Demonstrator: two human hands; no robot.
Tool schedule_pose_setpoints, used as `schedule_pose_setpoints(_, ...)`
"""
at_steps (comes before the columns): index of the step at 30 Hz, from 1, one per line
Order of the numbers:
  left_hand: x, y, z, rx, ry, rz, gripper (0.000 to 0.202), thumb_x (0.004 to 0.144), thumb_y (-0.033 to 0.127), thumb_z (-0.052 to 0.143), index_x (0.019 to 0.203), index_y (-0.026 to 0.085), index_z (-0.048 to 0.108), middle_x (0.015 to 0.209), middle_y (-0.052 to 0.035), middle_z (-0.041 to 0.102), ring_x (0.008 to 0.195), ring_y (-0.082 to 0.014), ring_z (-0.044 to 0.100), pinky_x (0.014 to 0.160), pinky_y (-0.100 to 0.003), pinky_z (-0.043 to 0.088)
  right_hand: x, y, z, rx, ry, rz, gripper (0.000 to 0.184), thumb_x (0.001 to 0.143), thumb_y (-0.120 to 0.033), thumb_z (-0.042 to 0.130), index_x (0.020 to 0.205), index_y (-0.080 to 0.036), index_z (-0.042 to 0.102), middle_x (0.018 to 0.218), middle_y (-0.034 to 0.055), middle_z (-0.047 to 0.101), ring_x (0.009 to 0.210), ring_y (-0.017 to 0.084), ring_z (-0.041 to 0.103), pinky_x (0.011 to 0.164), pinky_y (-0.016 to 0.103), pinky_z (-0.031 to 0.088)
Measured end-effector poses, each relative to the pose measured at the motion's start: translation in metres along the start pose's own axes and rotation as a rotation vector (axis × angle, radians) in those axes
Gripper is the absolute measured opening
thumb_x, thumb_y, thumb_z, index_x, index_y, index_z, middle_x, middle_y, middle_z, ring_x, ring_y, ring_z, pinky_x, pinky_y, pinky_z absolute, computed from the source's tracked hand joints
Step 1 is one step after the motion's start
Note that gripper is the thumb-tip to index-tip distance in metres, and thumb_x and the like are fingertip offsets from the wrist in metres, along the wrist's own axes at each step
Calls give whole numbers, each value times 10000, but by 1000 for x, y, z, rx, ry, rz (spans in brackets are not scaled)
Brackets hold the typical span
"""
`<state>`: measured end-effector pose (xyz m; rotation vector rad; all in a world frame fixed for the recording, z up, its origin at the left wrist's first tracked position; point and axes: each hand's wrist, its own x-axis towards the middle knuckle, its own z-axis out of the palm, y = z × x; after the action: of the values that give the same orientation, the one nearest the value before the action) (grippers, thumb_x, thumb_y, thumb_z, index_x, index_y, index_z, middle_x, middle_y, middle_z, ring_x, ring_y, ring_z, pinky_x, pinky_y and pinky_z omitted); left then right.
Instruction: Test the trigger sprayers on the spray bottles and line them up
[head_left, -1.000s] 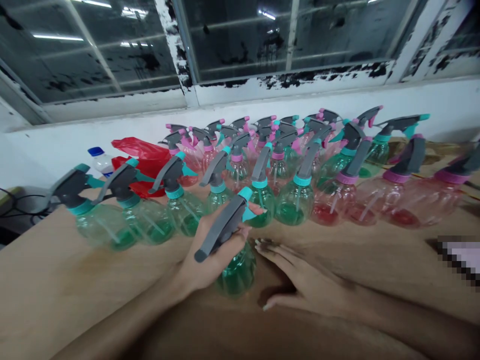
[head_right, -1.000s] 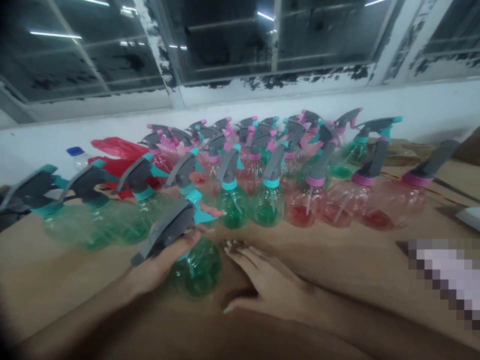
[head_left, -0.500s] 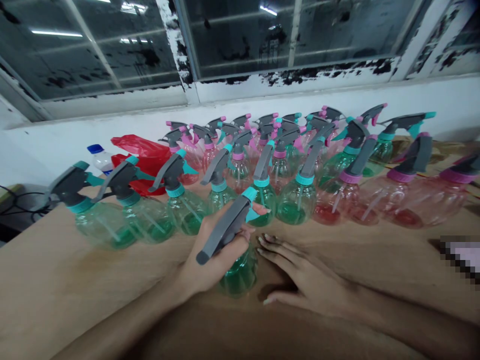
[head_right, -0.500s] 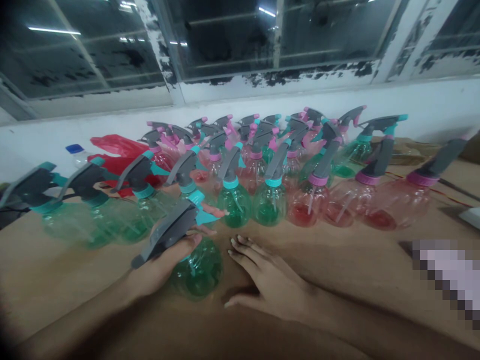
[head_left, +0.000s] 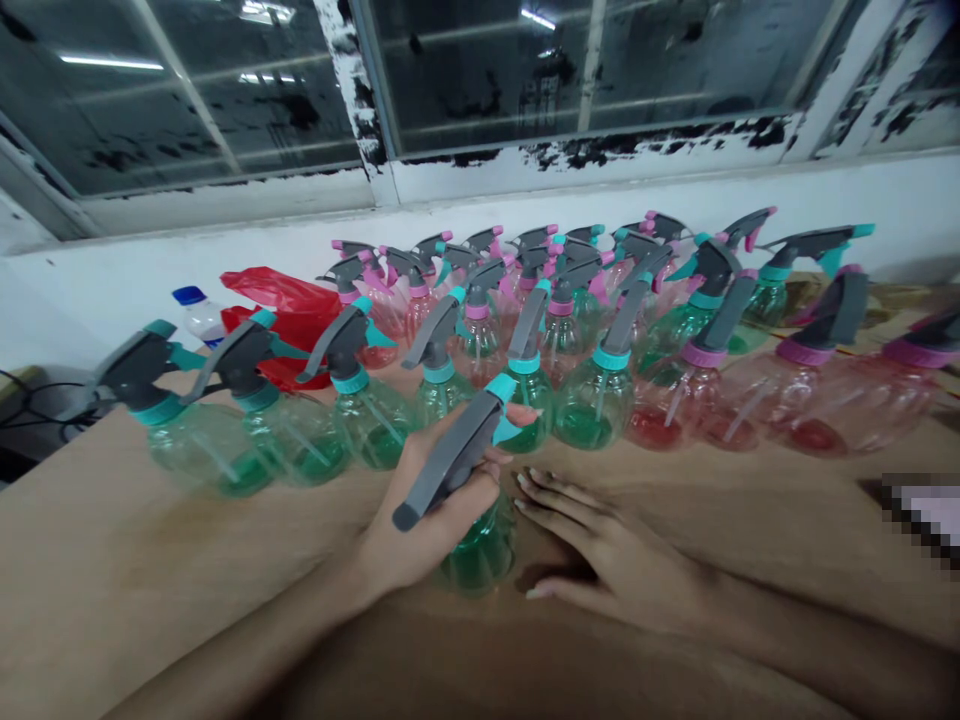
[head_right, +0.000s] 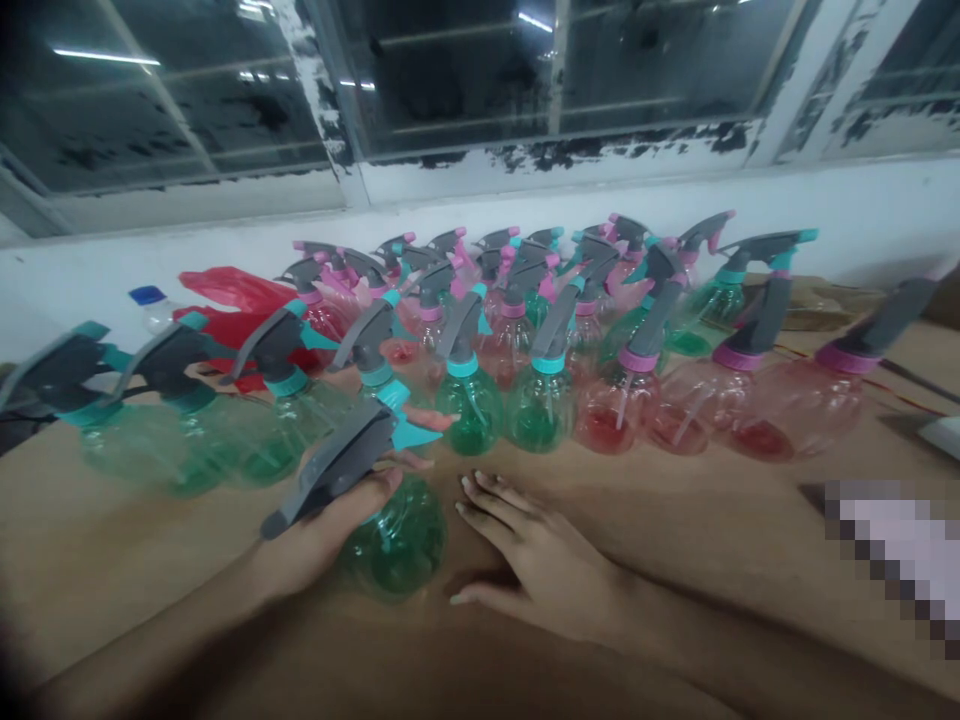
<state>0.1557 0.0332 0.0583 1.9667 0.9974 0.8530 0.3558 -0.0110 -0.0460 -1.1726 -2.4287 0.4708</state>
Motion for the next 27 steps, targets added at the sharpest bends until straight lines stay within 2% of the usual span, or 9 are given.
schedule_pose_setpoints(3, 0, 1, 0, 4, -5, -43, 380, 709, 213, 533, 1068, 312, 608, 844, 13, 704, 683, -221, 644, 649, -357, 535, 0, 0, -1, 7, -8, 6, 716, 827, -568, 517, 1402, -175, 351, 1454, 91, 359, 1359, 260, 274, 1109, 458, 273)
schedule_pose_setpoints(9, 3, 7, -2, -42, -59, 0, 404, 735, 153, 509, 1125, 229, 588, 993, -11, 695, 864, -199, 656, 721, -281, 533, -1, 0, 0, -19, -2, 10, 716, 829, -580, 506, 1398, -171, 358, 1451, 86, 369, 1356, 253, 284, 1102, 455, 283)
schedule_pose_setpoints(12, 3, 5, -1, -84, -92, 21, 425, 747, 110, 492, 1144, 236, 579, 1182, -3, 635, 882, -168, 656, 798, -260, 521, -1, 0, 0, -26, -6, 11, 727, 829, -588, 497, 1394, -150, 363, 1452, 97, 366, 1354, 256, 287, 1102, 457, 282)
schedule_pose_setpoints(14, 3, 3, -1, -107, -92, 22, 442, 753, 94, 473, 1155, 246, 574, 1210, 3, 622, 896, -165, 655, 801, -252, 520, -1, 0, 0, -21, -2, 9, 727, 827, -588, 503, 1394, -155, 365, 1454, 97, 363, 1354, 259, 286, 1101, 457, 284)
schedule_pose_setpoints(18, 1, -1, 0, -58, -68, 24, 441, 738, 100, 479, 1128, 270, 595, 1112, 17, 666, 895, -182, 654, 800, -282, 521, -1, 1, 0, -44, 0, 9, 712, 832, -591, 491, 1391, -167, 374, 1461, 85, 354, 1360, 252, 273, 1105, 449, 277)
schedule_pose_setpoints(23, -1, 4, -3, -24, -29, 71, 272, 711, 167, 493, 892, 259, 674, 933, -13, 692, 761, -206, 647, 710, -350, 538, -1, 1, 0, -51, -10, 2, 709, 835, -589, 487, 1373, -134, 402, 1452, 103, 363, 1356, 251, 284, 1103, 447, 285)
schedule_pose_setpoints(27, 0, 8, -3, 63, 7, 41, 255, 709, 194, 481, 880, 263, 658, 789, 9, 677, 690, -193, 638, 656, -330, 535, -1, 1, 1, -51, 6, 0, 692, 840, -581, 486, 1371, -144, 404, 1448, 93, 374, 1354, 242, 290, 1101, 438, 292)
